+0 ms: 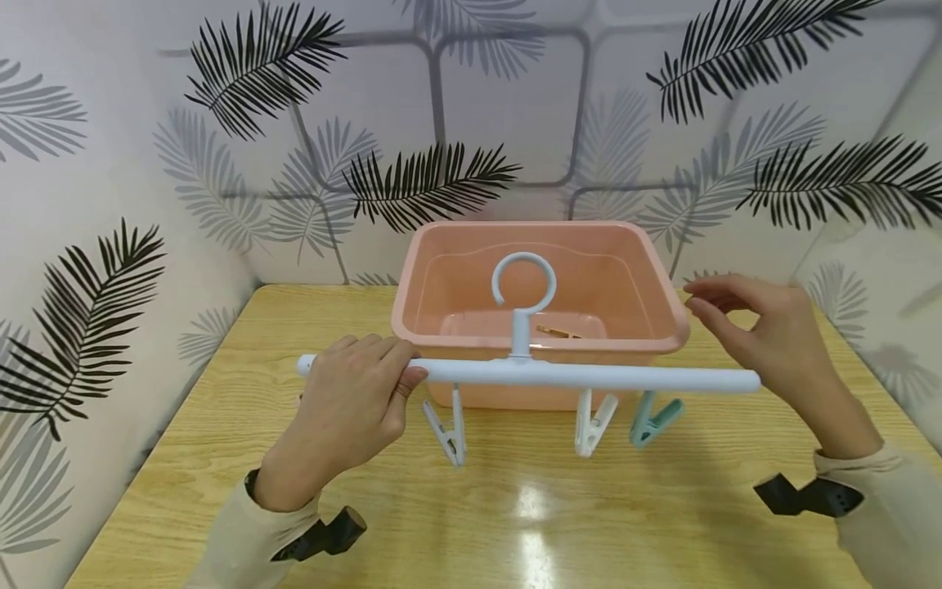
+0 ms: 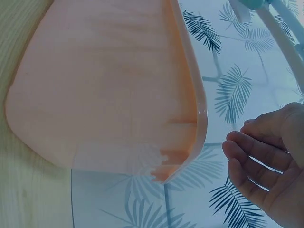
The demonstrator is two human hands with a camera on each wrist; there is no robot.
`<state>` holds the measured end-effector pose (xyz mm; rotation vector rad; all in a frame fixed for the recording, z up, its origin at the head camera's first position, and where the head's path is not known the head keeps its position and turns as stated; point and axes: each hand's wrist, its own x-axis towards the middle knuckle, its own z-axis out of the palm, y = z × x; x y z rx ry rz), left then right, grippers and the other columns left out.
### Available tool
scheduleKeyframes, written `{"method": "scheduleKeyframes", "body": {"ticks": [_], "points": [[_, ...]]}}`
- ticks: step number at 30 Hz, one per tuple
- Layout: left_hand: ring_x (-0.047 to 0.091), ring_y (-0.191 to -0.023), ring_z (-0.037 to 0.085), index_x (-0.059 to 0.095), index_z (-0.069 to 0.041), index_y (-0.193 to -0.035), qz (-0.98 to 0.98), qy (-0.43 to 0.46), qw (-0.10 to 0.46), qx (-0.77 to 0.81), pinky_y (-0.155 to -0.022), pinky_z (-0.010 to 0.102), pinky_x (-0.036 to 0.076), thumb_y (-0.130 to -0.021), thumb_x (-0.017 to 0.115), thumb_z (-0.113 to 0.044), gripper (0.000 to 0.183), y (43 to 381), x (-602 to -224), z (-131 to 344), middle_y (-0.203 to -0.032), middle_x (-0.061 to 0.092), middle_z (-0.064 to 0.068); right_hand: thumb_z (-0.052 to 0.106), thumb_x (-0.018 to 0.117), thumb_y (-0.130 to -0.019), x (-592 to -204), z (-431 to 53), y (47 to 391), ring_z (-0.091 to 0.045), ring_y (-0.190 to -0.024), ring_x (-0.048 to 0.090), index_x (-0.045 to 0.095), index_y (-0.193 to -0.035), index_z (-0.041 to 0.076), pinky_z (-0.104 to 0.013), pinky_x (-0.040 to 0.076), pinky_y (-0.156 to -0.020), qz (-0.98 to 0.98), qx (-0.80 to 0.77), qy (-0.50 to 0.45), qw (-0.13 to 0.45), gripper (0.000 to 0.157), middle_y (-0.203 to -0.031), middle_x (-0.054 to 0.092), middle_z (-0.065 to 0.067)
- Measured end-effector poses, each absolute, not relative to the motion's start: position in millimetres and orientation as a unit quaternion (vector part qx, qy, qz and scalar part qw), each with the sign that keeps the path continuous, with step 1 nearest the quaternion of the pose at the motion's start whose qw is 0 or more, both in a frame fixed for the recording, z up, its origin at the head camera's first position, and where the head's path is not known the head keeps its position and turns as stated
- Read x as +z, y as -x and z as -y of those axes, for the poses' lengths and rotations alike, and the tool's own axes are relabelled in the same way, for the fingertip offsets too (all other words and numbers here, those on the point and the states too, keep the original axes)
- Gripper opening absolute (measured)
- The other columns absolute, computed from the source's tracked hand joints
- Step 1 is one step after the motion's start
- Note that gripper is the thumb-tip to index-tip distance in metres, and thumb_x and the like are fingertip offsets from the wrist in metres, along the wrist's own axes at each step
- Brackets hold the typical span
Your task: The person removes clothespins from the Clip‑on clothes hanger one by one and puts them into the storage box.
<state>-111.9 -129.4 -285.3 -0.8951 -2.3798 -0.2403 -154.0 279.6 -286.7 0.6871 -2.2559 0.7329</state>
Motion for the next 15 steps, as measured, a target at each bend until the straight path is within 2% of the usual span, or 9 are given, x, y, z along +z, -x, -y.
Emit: {"method": "scheduleKeyframes", "body": {"ticks": [5,10,15], "points": [[0.039,-0.053,0.015,0.05,-0.01,-0.073,0.892,0.33,0.296,-0.091,-0.052,0.027,0.031,-0.094,0.059,-0.018,0.024,113,-285,132,-0.061,0.042,-0.004,-0.007,0.072,-0.08,-296,-280,148,0.018,-0.083,0.055,0.071,-0.104,0.001,-0.006,0.043,-0.073,0.857,0.304,-0.256,0.329,0.025,-0.096,0.062,0.023],[0.038,-0.053,0.015,0.05,-0.009,-0.074,0.891,0.331,0.298,-0.091,-0.053,0.027,0.03,-0.094,0.058,-0.019,0.023,113,-285,132,-0.061,0.042,-0.004,-0.009,0.073,-0.078,-310,-282,137,0.017,-0.082,0.058,0.072,-0.102,0.002,-0.005,0.043,-0.071,0.855,0.33,-0.232,0.325,0.026,-0.093,0.065,0.023],[0.035,-0.052,0.014,0.049,-0.01,-0.074,0.887,0.338,0.302,-0.087,-0.052,0.027,0.028,-0.094,0.056,-0.019,0.023,115,-285,132,-0.061,0.039,-0.004,-0.016,0.072,-0.074,-323,-285,122,0.014,-0.082,0.06,0.072,-0.099,0.0,-0.005,0.044,-0.072,0.853,0.364,-0.199,0.318,0.03,-0.09,0.063,0.029]]}}
